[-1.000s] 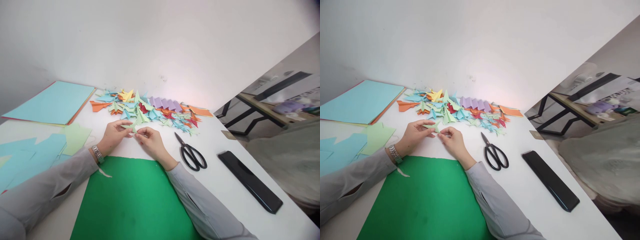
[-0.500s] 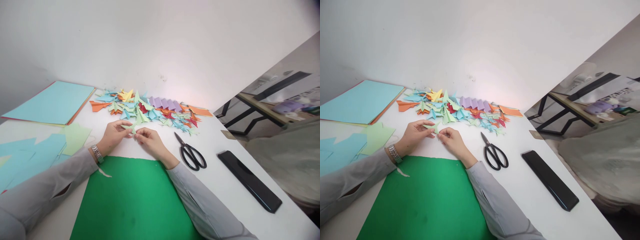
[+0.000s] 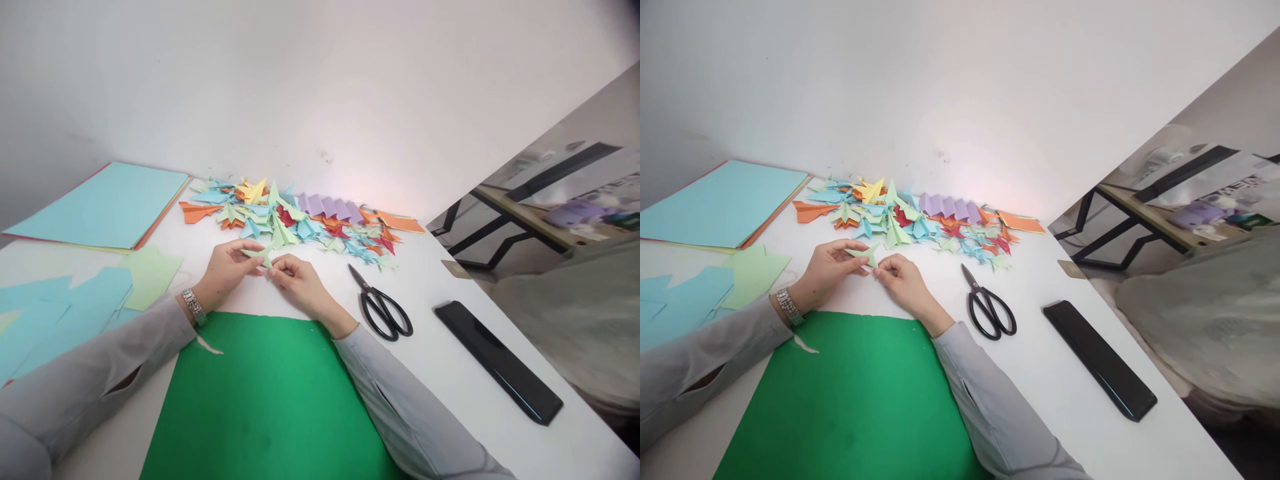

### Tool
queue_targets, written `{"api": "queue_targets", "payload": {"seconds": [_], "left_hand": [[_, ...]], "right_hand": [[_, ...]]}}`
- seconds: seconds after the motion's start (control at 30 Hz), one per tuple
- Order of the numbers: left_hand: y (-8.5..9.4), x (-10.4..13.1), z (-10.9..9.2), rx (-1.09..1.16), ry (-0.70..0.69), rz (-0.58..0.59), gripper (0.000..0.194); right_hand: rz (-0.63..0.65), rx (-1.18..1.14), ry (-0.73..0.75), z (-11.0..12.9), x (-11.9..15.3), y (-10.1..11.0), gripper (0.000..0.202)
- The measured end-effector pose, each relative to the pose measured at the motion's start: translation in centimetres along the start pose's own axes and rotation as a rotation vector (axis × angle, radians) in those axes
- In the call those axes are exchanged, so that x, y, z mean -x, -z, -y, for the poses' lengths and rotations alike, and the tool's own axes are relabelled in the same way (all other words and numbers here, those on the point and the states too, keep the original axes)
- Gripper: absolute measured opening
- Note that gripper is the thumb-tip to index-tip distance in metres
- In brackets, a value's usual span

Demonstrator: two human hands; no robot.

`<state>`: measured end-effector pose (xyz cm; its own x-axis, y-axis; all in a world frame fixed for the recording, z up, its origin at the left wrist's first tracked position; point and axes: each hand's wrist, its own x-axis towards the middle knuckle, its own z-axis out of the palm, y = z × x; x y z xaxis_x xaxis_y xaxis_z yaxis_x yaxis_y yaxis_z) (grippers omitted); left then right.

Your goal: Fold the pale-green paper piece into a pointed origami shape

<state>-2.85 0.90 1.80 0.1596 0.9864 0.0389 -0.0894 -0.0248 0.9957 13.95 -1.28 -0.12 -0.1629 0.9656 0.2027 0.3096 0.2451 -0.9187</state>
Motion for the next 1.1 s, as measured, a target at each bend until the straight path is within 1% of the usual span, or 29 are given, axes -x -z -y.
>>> {"api": "queue_targets", "payload": {"seconds": [0.1,0.17,0.23,0.37,0.57,0.67,0.8,0.97,1.1], "left_hand": [[0.09,-0.13,0.14,0.030,0.012,-0.008,0.042],[0.14,-0.23,0.24,0.058,0.025,-0.014,0.043],[0.16,-0.29,0.30,0.075,0.034,-0.011,0.043],[0.20,-0.23,0.36,0.060,0.036,0.005,0.045],[0.30,0.03,0.27,-0.052,-0.010,0.049,0.042],[0.28,0.12,0.05,-0.103,-0.026,0.081,0.040],[0.22,0.24,-0.22,-0.131,-0.026,0.089,0.040],[0.15,0.25,-0.38,-0.124,-0.021,0.096,0.047],[0.13,0.13,-0.28,-0.190,-0.018,0.077,0.039]], "right_hand": [[0.011,-0.041,-0.011,0.06,0.02,0.09,0.036],[0.005,-0.106,-0.057,-0.01,0.03,0.07,0.044],[-0.021,-0.157,-0.115,-0.11,0.03,0.02,0.047],[-0.086,-0.217,-0.173,-0.13,0.01,-0.11,0.044],[-0.018,-0.307,-0.140,-0.04,0.00,-0.49,0.042],[-0.037,-0.338,-0.135,-0.22,0.05,-0.59,0.042],[-0.056,-0.376,-0.153,-0.17,0.15,-0.50,0.041],[-0.061,-0.360,-0.144,0.25,0.26,-0.43,0.039],[-0.059,-0.348,-0.140,0.34,0.31,-0.44,0.036]]}}
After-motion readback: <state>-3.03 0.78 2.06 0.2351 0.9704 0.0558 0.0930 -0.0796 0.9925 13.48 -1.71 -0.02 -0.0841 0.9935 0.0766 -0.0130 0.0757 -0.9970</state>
